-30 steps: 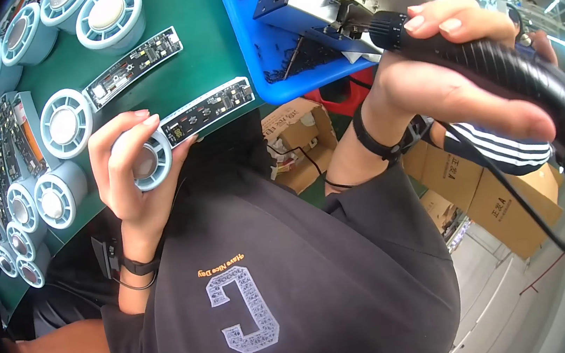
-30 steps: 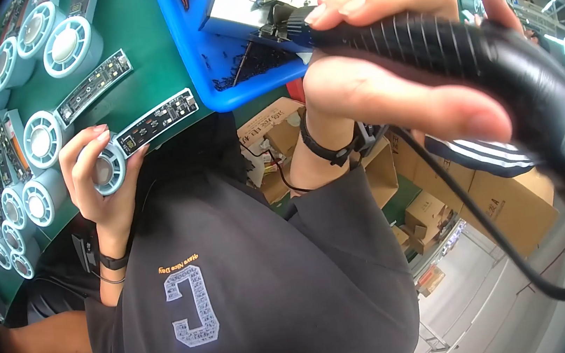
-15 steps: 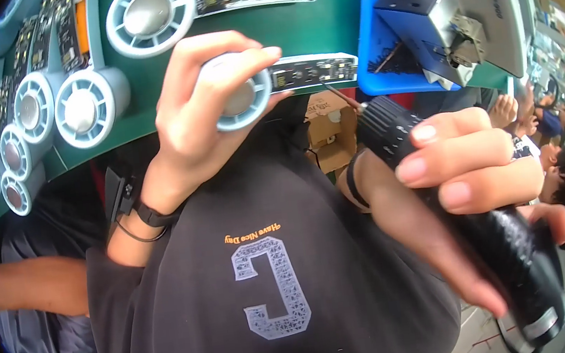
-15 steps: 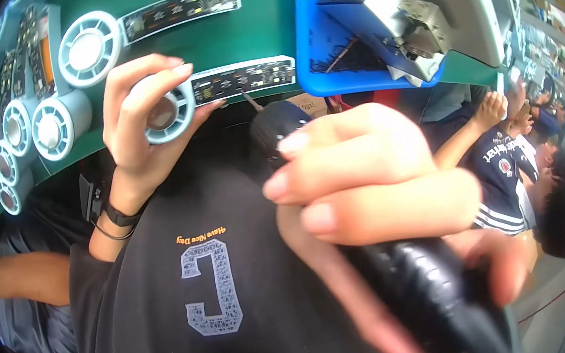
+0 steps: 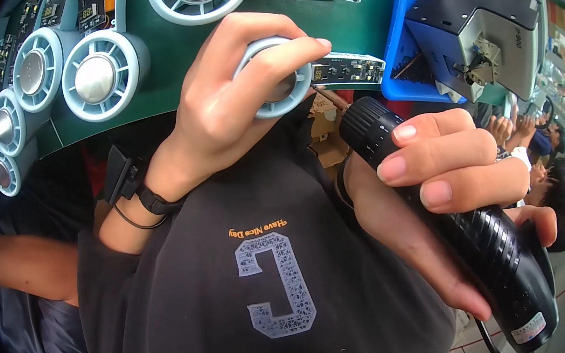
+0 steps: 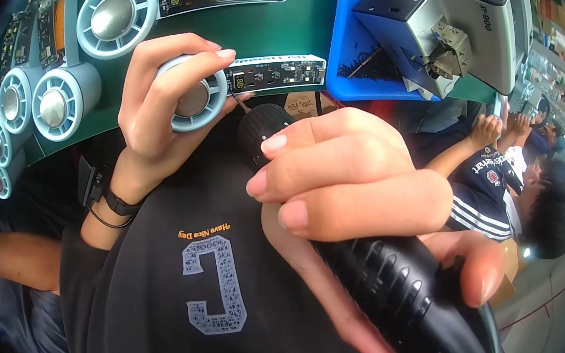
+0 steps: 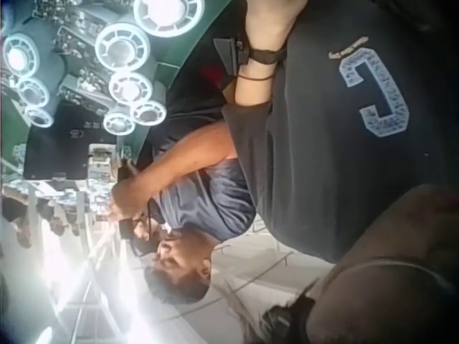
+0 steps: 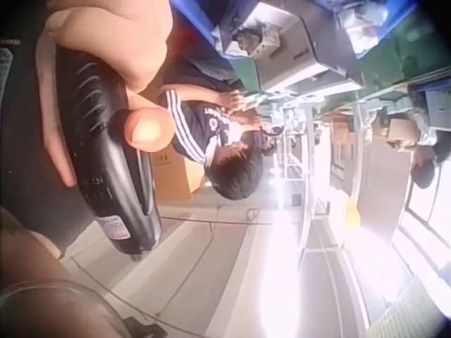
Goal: The person assembles handheld fans by fitting a circuit board into a fan housing and driving a screw into the assembly with a power screwdriver. They repeat this process for multiple units, setting each completed fan aside on the workbench.
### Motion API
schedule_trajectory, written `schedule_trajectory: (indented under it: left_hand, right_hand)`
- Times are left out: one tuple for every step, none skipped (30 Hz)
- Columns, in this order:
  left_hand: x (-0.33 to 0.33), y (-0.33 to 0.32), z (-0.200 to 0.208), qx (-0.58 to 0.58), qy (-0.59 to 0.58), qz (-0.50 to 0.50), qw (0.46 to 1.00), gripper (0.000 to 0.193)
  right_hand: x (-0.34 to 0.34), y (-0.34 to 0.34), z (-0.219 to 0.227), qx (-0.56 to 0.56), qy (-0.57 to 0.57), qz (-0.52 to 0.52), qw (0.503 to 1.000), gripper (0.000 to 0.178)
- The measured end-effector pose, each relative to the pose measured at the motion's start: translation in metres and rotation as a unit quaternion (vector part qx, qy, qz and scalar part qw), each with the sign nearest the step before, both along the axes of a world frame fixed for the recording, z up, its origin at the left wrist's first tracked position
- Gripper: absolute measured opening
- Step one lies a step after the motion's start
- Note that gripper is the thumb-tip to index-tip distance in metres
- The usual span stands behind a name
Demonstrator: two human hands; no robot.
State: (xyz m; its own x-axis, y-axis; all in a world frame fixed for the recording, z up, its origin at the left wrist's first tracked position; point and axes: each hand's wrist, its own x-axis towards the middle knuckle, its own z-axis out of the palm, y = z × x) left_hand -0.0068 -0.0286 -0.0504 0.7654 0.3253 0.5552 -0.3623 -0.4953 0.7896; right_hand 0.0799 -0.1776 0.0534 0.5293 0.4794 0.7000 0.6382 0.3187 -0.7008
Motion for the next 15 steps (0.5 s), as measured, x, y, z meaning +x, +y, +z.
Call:
schedule_trajectory:
  left_hand:
    - [0.0, -0.001, 0.0, -0.006, -0.002, 0.007, 1.0, 0.049]
    - [0.0, 0.0, 0.0, -0.006, -0.003, 0.006, 1.0, 0.049]
    - [0.0, -0.001, 0.001, -0.007, 0.0, 0.006, 1.0, 0.049]
    - [0.0, -0.001, 0.002, -0.009, 0.003, 0.006, 1.0, 0.048]
    - [0.0, -0.001, 0.002, -0.01, 0.006, 0.005, 1.0, 0.048]
    - [0.0, -0.002, 0.001, -0.011, 0.005, 0.004, 1.0, 0.048]
    - [0.001, -0.002, 0.001, -0.01, -0.001, 0.0, 1.0, 0.048]
    - [0.003, -0.003, 0.002, -0.01, -0.007, -0.004, 1.0, 0.048]
    - [0.001, -0.002, 0.0, -0.003, -0.005, 0.003, 1.0, 0.048]
    - [-0.002, -0.001, -0.002, 0.001, -0.001, 0.009, 1.0, 0.048]
    - [-0.005, 0.0, -0.004, 0.011, 0.004, 0.009, 1.0, 0.051]
    - [-0.004, 0.002, -0.005, 0.016, 0.002, 0.001, 1.0, 0.054]
    - [-0.003, 0.002, -0.005, 0.022, 0.0, -0.006, 1.0, 0.057]
    - [-0.003, 0.002, -0.004, 0.022, -0.001, -0.006, 1.0, 0.057]
    - [-0.003, 0.001, -0.003, 0.009, 0.004, 0.0, 1.0, 0.054]
  right_hand:
    - [0.001, -0.003, 0.001, -0.026, -0.016, 0.009, 0.999, 0.092]
    - [0.0, -0.002, 0.002, -0.026, -0.016, 0.008, 0.999, 0.092]
    - [-0.003, 0.001, 0.003, -0.043, -0.013, -0.013, 0.999, 0.091]
    - [-0.007, 0.005, 0.004, -0.061, -0.009, -0.035, 0.998, 0.09]
    - [-0.011, 0.008, 0.004, -0.078, -0.005, -0.056, 0.995, 0.09]
    - [-0.013, 0.012, 0.001, -0.079, -0.005, -0.057, 0.995, 0.09]
    - [-0.013, 0.017, -0.003, -0.016, 0.01, -0.042, 0.999, 0.089]
    - [-0.014, 0.022, -0.006, 0.047, 0.024, -0.028, 0.998, 0.089]
    - [-0.013, 0.028, -0.012, 0.116, 0.047, -0.002, 0.992, 0.088]
    - [-0.014, 0.031, -0.017, 0.12, 0.052, 0.004, 0.991, 0.088]
    - [-0.015, 0.033, -0.021, 0.126, 0.054, 0.009, 0.991, 0.088]
    - [-0.016, 0.034, -0.022, 0.128, 0.047, 0.006, 0.991, 0.088]
    - [-0.016, 0.035, -0.022, 0.131, 0.042, 0.004, 0.991, 0.087]
    - [-0.017, 0.036, -0.022, 0.131, 0.04, 0.004, 0.991, 0.087]
    - [-0.019, 0.036, -0.021, 0.123, 0.038, -0.004, 0.992, 0.088]
